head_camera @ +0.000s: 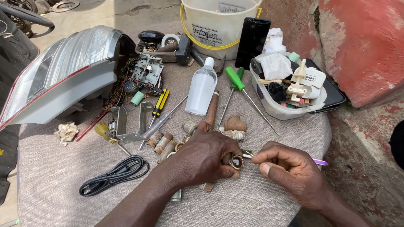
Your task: The person is cleaning and repairing small metal pipe fittings and valves using a small pick tool on a workshop table.
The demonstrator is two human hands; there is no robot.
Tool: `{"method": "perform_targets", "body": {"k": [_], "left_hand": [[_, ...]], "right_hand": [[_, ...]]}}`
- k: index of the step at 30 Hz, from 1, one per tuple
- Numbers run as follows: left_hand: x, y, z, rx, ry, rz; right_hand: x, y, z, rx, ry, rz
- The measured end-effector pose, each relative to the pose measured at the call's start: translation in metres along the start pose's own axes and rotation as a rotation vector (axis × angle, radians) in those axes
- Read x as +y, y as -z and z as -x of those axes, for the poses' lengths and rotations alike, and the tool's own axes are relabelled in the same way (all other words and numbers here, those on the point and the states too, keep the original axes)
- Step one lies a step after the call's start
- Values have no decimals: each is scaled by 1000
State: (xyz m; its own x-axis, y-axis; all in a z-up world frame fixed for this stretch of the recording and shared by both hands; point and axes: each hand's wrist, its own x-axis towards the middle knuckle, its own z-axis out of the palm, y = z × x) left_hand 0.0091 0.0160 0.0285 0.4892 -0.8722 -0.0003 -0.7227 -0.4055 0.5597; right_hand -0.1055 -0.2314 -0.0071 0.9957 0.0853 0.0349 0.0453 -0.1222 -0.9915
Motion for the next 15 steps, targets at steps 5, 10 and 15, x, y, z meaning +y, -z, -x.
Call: {"method": "perform_targets", "body": {"k": [5, 10, 15], "left_hand": [[-4, -3, -1, 7, 11, -16], [3, 3, -2, -39, -32, -57], [17, 14, 0, -103, -108, -128]], "right_hand": [[8, 1, 5, -62, 7, -223], [-15, -10, -2, -110, 299, 209], [-17, -17, -3, -90, 342, 356]]}}
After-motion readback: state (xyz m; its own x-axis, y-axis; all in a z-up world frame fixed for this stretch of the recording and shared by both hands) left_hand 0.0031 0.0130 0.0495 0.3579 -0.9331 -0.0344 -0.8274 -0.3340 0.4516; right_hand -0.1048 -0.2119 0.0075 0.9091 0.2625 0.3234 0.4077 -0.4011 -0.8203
